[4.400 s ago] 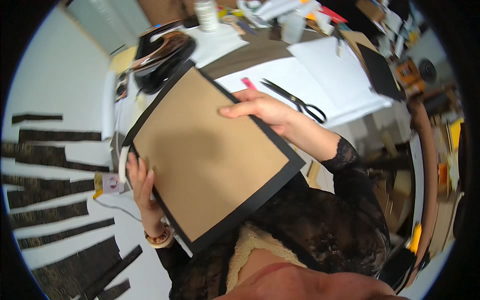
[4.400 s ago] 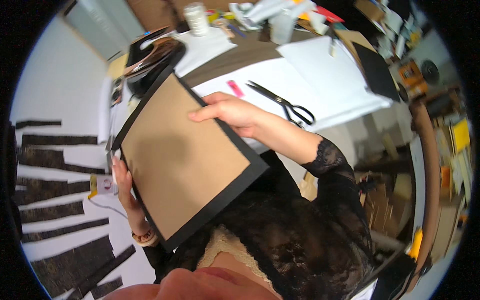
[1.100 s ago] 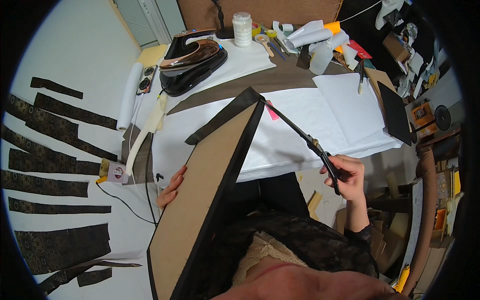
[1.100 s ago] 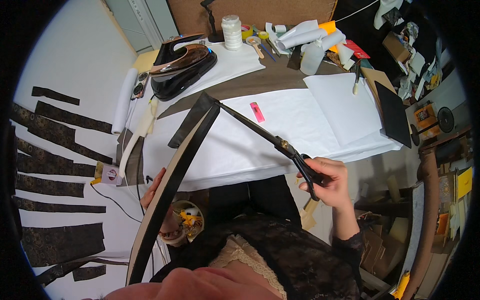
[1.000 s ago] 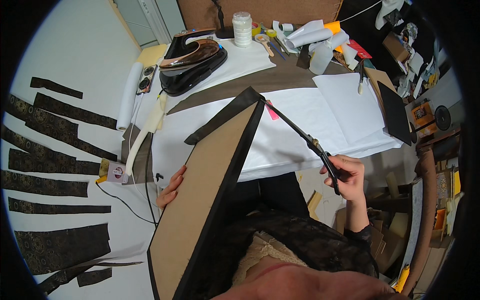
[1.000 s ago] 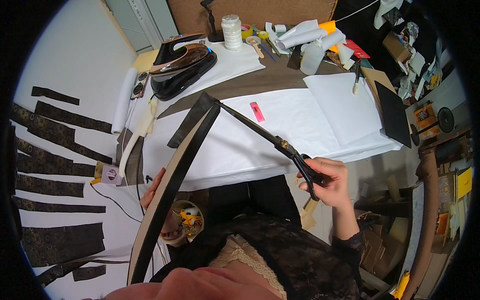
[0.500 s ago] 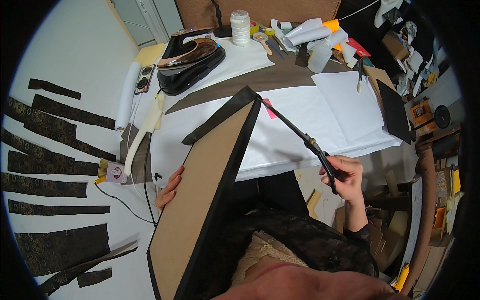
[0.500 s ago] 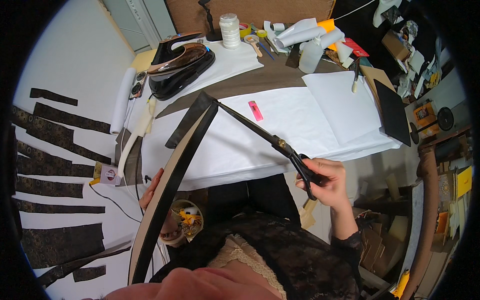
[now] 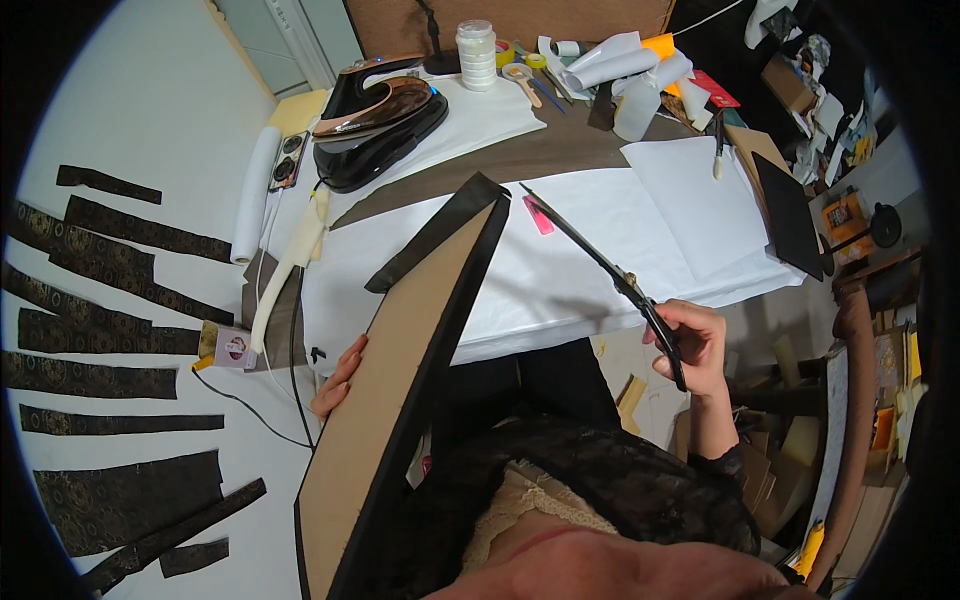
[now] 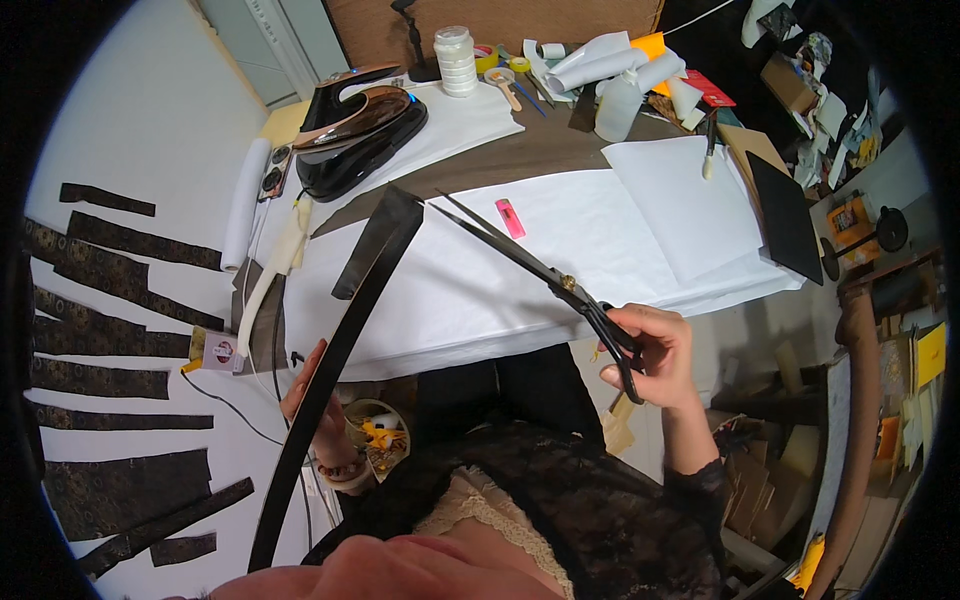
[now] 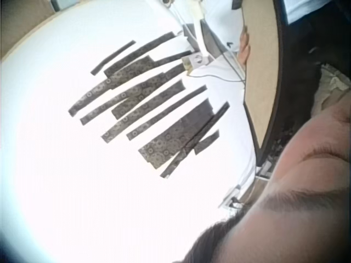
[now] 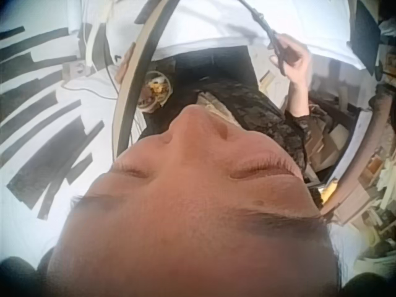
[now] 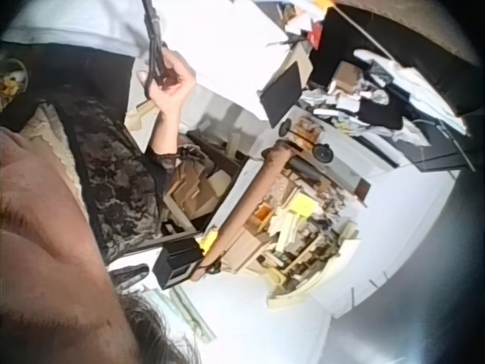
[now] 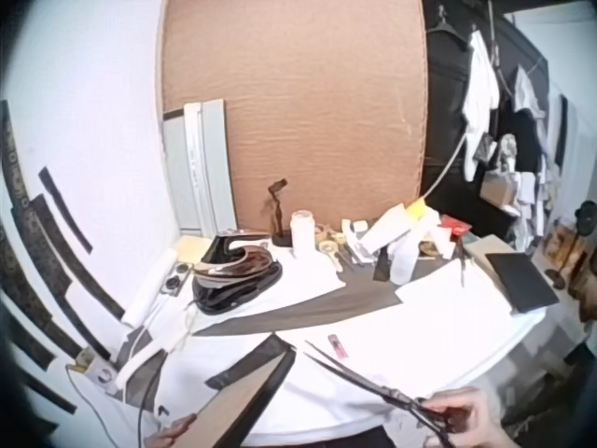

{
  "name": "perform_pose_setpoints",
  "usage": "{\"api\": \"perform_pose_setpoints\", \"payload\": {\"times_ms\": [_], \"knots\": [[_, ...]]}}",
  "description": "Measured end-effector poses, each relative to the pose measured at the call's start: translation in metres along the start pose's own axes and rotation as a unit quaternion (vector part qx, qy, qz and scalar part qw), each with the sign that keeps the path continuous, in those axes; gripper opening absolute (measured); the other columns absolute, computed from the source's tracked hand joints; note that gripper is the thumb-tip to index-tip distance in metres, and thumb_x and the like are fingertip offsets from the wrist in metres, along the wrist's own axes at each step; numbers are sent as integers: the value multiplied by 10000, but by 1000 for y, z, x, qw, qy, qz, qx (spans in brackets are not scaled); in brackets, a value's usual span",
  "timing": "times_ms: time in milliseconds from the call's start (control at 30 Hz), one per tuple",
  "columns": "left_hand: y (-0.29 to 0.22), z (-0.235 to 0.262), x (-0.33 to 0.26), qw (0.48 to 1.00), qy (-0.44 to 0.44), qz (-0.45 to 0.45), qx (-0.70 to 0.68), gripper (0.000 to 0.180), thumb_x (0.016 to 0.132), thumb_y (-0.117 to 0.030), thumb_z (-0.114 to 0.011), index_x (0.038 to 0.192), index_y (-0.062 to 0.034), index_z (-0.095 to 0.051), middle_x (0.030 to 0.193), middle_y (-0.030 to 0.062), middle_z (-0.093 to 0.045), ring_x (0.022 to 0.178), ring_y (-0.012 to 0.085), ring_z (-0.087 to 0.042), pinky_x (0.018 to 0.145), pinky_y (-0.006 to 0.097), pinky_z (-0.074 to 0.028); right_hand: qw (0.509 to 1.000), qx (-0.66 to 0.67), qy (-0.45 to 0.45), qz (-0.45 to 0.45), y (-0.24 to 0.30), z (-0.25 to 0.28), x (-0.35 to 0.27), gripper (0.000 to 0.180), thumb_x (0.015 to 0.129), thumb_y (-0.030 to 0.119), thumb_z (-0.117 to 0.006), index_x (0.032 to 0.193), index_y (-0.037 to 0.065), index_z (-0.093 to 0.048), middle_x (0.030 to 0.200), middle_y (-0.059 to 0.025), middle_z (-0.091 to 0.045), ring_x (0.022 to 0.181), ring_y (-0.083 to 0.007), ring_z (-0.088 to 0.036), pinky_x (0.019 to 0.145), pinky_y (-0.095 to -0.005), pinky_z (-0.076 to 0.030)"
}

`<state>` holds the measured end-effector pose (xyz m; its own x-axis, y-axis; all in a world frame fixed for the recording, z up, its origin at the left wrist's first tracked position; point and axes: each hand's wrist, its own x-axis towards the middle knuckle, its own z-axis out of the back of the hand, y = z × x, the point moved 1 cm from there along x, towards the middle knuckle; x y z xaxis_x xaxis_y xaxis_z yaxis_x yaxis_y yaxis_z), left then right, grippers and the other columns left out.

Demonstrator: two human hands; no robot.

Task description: The person irons a black fabric piece on a white work surface, then uses scissors to trim the edges. They fold the fabric, iron it again, and continue trimming and folding the material.

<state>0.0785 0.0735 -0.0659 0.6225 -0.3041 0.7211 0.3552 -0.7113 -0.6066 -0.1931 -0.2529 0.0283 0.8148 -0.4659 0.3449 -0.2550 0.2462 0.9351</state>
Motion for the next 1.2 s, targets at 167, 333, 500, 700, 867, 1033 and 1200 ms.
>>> {"api": "perform_pose_setpoints", "payload": {"times_ms": [167,333,500,700,867,1033,1200], "knots": [[0,1,-4,1000,-14,-6,23,354,978,-190,-596,1224,60,-641,1263,331,-594,1233,486,-549,1055,507,-475,1000,-13,7,8,-2,2,-4,564,651,127,-904,1138,-62,-690,781,-52,-648,611,-70,-484,543,-227,-350],[-1,1,-3,1000,-2,-14,-19,328,972,-161,-593,1228,37,-646,1300,334,-567,1238,484,-546,1056,516,-472,998,-64,13,0,0,9,-5,598,622,130,-921,1152,-36,-699,717,-17,-562,602,-78,-462,533,-238,-333],[-1,25,-7,997,70,-22,1,325,972,-155,-578,1287,-94,-624,1394,316,-501,1306,491,-479,1075,567,-431,992,-117,36,15,17,21,8,599,613,124,-915,1156,-19,-706,731,-30,-587,594,-81,-451,503,-234,-324],[-11,53,-8,984,149,-39,94,338,949,-122,-612,1279,-132,-536,1381,257,-542,1298,539,-457,1077,654,-374,974,-210,84,-12,39,38,25,561,606,125,-887,1113,-36,-708,818,-60,-673,598,-76,-491,510,-212,-376],[-21,62,-9,990,118,-22,77,229,932,-176,-641,1118,-44,-627,1288,320,-588,1247,609,-468,1035,685,-380,965,-233,116,-20,47,44,30,565,632,149,-875,1129,-52,-700,830,-70,-679,626,-76,-529,520,-202,-394],[-26,65,-14,988,120,-15,93,198,926,-156,-647,1104,-79,-606,1284,267,-603,1249,578,-483,1028,671,-409,964,-230,132,-35,52,46,30,544,659,153,-857,1121,-83,-692,870,-127,-689,709,-115,-611,584,-223,-489],[-31,66,-9,973,170,-20,156,263,934,-112,-635,1177,-147,-540,1310,175,-602,1256,530,-498,1012,646,-463,967,-219,127,1,43,50,26,584,643,181,-891,1148,-41,-699,741,-76,-608,619,-102,-523,528,-234,-375]]}}
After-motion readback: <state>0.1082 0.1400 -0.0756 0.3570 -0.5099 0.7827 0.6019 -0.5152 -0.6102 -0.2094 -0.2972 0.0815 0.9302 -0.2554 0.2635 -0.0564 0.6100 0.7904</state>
